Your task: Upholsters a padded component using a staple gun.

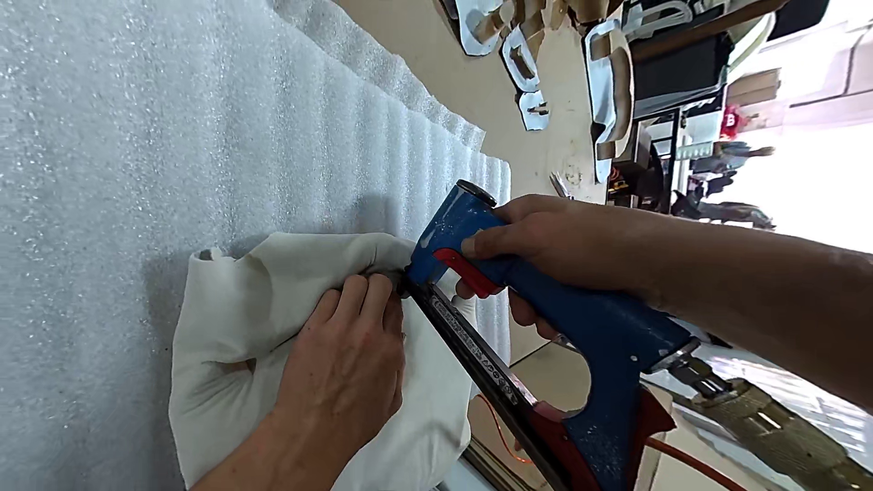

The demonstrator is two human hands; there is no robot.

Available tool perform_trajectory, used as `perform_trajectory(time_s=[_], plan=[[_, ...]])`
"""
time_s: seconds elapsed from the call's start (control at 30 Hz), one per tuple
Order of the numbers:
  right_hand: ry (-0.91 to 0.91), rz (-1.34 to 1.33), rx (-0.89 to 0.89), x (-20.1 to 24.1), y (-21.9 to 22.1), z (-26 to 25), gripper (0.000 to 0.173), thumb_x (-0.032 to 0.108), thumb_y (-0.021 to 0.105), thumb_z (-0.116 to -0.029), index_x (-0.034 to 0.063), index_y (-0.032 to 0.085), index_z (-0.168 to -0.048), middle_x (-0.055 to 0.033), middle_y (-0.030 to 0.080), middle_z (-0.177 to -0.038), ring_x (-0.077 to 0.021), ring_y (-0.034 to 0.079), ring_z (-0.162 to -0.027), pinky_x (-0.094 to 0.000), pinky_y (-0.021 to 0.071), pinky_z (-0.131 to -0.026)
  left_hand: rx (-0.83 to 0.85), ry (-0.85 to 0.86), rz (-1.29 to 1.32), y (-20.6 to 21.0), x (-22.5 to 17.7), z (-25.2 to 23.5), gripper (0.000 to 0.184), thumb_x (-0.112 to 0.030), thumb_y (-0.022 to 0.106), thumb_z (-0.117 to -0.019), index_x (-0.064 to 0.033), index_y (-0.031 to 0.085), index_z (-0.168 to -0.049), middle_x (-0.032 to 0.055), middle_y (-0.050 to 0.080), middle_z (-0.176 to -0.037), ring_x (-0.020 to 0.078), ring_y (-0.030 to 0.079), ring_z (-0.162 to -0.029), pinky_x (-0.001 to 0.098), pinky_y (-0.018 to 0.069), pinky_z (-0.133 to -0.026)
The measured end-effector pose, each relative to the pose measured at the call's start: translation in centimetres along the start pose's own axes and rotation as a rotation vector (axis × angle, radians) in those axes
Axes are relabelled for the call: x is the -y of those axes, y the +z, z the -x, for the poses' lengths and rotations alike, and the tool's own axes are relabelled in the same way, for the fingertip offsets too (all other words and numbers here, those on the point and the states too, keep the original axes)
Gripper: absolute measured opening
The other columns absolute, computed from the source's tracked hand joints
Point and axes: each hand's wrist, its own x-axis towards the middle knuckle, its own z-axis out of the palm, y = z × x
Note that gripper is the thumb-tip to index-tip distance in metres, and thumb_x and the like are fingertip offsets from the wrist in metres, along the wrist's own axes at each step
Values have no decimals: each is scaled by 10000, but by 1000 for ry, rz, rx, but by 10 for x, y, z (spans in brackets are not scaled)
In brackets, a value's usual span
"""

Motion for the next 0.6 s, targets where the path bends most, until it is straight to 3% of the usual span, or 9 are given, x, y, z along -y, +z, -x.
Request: perform_trajectory(time_s=[0.27,0.37,0.5,0.6], plan=[[24,87,-3,7,-3,-11,271,313,461,-1083,69,557,-1149,-159,741,-857,-243,643,-440,-359,543,-377,-6,1,21,1,1,-1,384,-352,511,-900,-45,728,-978,117,603,-1014,295,590,-892,416,458,-674],[56,150,56,21,-6,-10,248,301,458,-1095,69,525,-1153,-161,733,-903,-244,671,-498,-366,572,-423,-11,-9,27,3,1,0,379,-350,517,-900,-46,729,-981,114,604,-1005,298,589,-893,418,457,-677],[55,177,64,23,-7,-9,250,293,447,-1093,61,536,-1120,-154,708,-866,-226,655,-492,-361,570,-426,-28,2,46,3,0,3,379,-336,518,-917,-29,728,-990,127,605,-992,310,587,-886,428,456,-683],[11,168,69,14,-14,-13,311,339,443,-1091,64,582,-1133,-142,745,-883,-225,642,-452,-356,547,-387,-38,55,98,-8,-13,29,289,-182,496,-1016,-15,730,-1049,156,713,-1096,328,693,-1004,437,579,-800]])
